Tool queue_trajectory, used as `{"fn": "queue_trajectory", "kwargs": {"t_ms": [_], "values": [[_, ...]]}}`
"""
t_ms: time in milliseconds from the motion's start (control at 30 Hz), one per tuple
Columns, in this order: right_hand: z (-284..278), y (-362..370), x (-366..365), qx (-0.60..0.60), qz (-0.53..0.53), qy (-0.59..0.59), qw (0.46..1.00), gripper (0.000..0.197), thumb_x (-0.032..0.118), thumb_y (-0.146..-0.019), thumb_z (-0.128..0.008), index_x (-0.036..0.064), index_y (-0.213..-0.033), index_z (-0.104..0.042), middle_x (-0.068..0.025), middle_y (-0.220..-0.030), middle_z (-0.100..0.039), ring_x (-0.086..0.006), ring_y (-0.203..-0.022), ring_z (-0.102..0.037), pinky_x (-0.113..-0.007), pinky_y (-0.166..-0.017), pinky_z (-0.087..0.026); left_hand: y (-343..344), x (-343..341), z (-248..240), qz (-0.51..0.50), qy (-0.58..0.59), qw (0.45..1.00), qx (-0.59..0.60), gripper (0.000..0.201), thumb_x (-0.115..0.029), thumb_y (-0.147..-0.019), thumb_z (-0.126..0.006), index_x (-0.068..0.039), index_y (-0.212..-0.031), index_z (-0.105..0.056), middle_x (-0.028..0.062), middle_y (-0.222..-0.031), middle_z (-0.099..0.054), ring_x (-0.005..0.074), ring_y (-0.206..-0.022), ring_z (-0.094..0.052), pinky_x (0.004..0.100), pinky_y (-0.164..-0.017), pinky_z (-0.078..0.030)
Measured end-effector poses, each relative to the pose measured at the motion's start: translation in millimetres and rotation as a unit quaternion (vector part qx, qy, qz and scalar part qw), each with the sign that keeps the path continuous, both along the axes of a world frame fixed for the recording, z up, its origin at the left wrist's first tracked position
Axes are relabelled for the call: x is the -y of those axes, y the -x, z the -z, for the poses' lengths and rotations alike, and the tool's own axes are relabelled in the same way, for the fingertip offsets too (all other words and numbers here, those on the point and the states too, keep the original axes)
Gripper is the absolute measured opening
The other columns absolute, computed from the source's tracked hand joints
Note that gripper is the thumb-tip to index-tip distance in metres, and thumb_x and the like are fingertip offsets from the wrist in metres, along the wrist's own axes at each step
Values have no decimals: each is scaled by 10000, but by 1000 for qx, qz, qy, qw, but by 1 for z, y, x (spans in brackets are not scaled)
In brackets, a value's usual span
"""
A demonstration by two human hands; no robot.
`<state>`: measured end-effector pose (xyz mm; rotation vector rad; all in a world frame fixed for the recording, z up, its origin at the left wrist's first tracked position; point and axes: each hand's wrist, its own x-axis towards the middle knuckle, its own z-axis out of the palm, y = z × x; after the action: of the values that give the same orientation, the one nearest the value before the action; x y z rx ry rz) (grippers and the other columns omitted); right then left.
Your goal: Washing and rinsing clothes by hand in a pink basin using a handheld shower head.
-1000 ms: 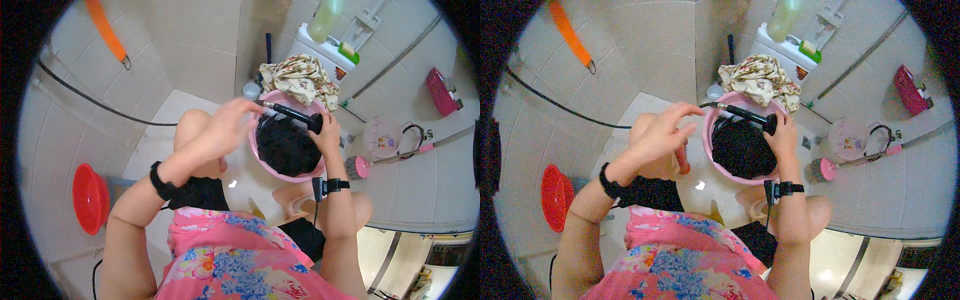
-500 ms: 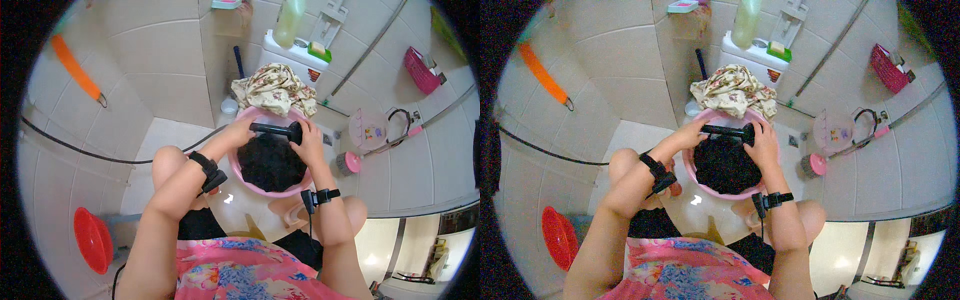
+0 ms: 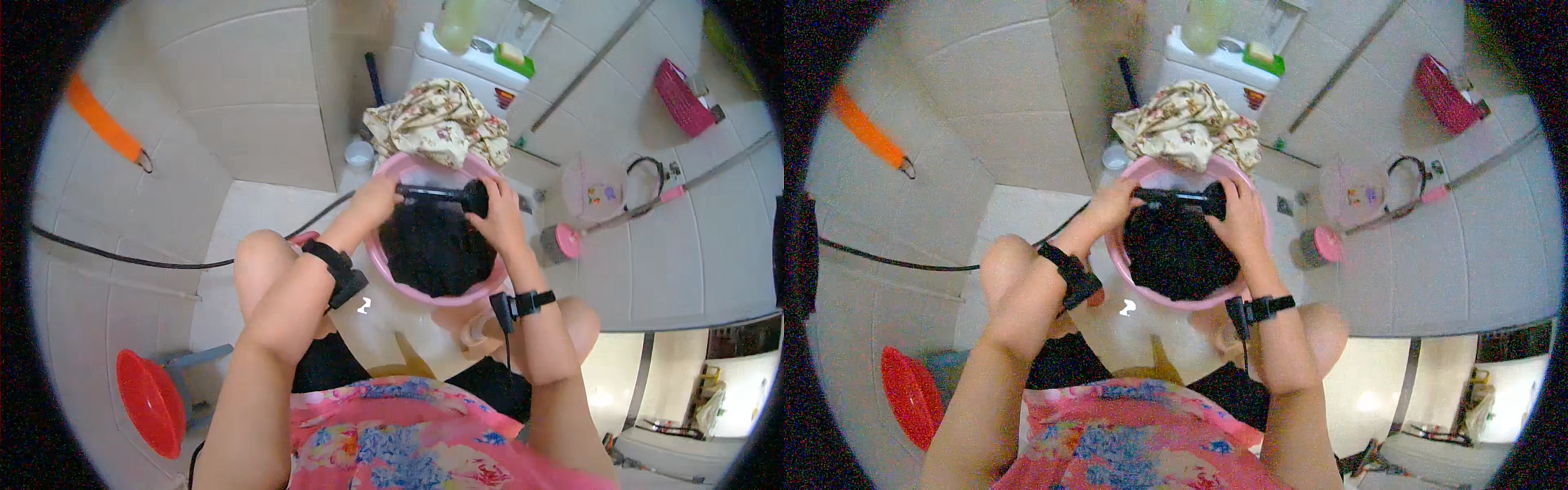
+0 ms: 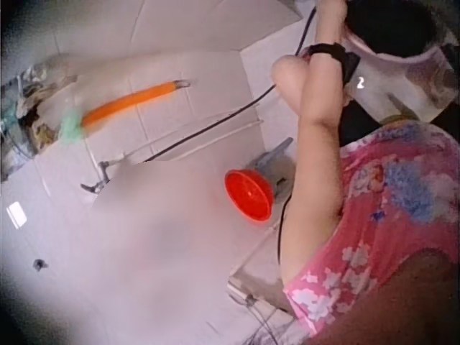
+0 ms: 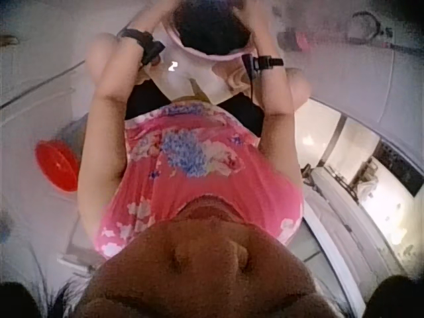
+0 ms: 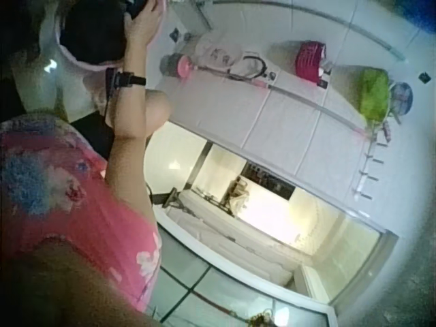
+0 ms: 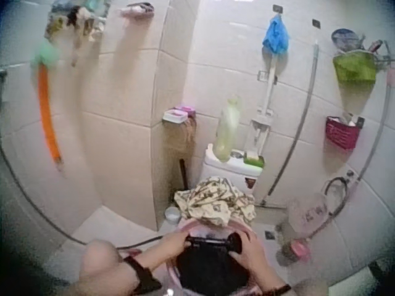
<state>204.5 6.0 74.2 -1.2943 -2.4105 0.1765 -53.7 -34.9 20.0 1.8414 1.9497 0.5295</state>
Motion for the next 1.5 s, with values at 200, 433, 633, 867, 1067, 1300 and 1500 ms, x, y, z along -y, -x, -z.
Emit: {"fn": "queue_trajectory", "kwargs": {"t_ms": [200, 433, 633, 867, 1067, 1300, 1500], "values": [[-69, -25, 20, -1, 43, -46, 998, 654, 246, -762, -718, 63, -1322, -434, -208, -1354, -425, -389, -1231, -434, -428, -1027, -375, -4, 14, -7, -13, -77, 996, 41, 254, -146, -792, -679, -28, -1001, -595, 170, -1022, -613, 364, -993, -570, 453, -830, -461], [-101, -162, 113, -412, 223, 40, 882, 488, 117, -870, -601, 46, -1325, -439, -93, -1350, -456, -225, -1209, -451, -363, -986, -384, -13, 11, 3, 22, -67, 997, 43, 287, -168, -809, -665, -30, -1050, -596, 176, -1039, -616, 374, -991, -571, 451, -834, -461], [34, -260, 253, -272, 517, 404, 704, 512, 111, -828, -514, 116, -1331, -419, -91, -1252, -484, -239, -1100, -482, -396, -851, -444, 14, -10, 30, 45, -108, 993, 18, 366, -195, -835, -629, -25, -1154, -573, 193, -1106, -615, 360, -1027, -586, 442, -862, -457], [158, -272, 378, -264, 402, 623, 617, 501, 358, -841, -604, 14, -1204, -573, -147, -978, -665, -251, -754, -630, -379, -668, -503, 13, -19, 29, 71, -83, 994, -8, 350, -207, -848, -632, -35, -1147, -573, 185, -1039, -629, 353, -977, -601, 414, -828, -465], [176, -262, 346, -240, 490, 547, 635, 436, 304, -818, -602, -7, -1124, -592, -165, -943, -665, -282, -795, -628, -383, -739, -485, 18, -8, 38, 102, -143, 984, 22, 343, -208, -850, -636, -17, -1125, -563, 192, -984, -605, 353, -910, -586, 401, -798, -460], [173, -284, 301, -185, 557, 453, 671, 362, 240, -791, -600, -31, -1030, -614, -186, -902, -665, -318, -843, -625, -388, -822, -464, 15, -12, 25, 85, -72, 993, -22, 379, -242, -856, -635, -21, -1154, -558, 187, -998, -606, 350, -935, -585, 391, -831, -454], [179, -289, 257, -165, 547, 366, 735, 302, 186, -768, -598, -52, -950, -633, -204, -867, -665, -349, -884, -623, -392, -892, -446, 29, -12, 37, 84, -70, 994, -5, 395, -230, -844, -642, -13, -1164, -562, 214, -1107, -605, 370, -1041, -576, 427, -879, -454]]}}
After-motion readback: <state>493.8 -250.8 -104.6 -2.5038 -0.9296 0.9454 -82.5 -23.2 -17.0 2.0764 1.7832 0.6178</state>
